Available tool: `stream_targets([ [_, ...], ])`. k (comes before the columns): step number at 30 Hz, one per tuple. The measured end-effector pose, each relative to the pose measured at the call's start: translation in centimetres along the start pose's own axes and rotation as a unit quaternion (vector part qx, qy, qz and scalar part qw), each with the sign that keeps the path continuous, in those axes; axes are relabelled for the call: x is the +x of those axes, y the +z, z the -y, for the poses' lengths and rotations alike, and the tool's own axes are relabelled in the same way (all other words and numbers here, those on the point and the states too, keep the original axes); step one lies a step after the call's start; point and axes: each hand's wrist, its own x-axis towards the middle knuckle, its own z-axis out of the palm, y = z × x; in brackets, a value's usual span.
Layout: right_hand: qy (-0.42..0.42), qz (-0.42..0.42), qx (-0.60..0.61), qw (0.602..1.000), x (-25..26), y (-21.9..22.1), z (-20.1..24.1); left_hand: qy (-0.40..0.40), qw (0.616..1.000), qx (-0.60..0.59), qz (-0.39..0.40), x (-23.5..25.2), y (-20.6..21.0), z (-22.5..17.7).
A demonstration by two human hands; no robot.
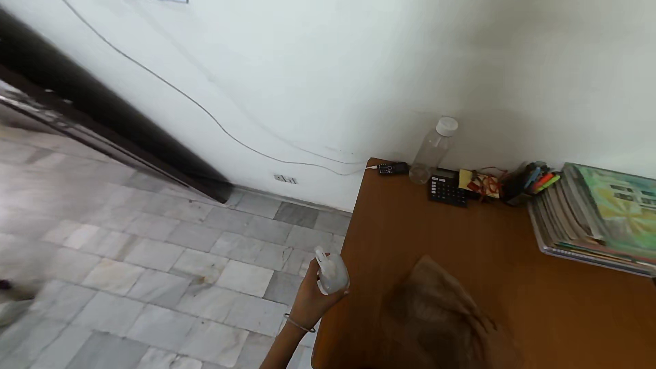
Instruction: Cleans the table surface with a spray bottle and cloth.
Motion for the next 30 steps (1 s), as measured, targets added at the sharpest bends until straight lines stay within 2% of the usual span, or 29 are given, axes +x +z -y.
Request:
stream_targets([
  [2,0.140,-0.007,0.005,0.990,0.1,-0.6,1.0,-0.013,1.000,-0.002,0.004,0.1,0.3,-0.1],
  [5,0.261,0.029,0.032,0.964,1.8,-1.9,4.1,-0.035,0.999,0.002,0.027,0.5,0.6,-0.7],
  [8,0.319,0.005,0.066,0.946,5.0,-0.3,4.1,-0.019,0.999,0.011,0.031,0.8,1.0,-0.9],
  [11,0.358,0.049,0.047,0.931,8.5,-1.0,6.3,-0.022,0.999,0.004,0.029,1.0,1.3,-1.1],
  [14,0.342,0.088,0.035,0.935,11.5,-1.9,9.2,-0.025,0.999,0.001,0.024,1.2,1.5,-1.2],
  [23,0.202,0.144,0.039,0.968,19.4,-2.0,18.8,-0.013,1.000,-0.010,0.006,1.2,0.7,-0.5],
  [30,0.152,0.180,0.030,0.971,21.9,-1.9,21.0,-0.027,0.999,-0.011,-0.025,0.9,-0.2,-0.3],
])
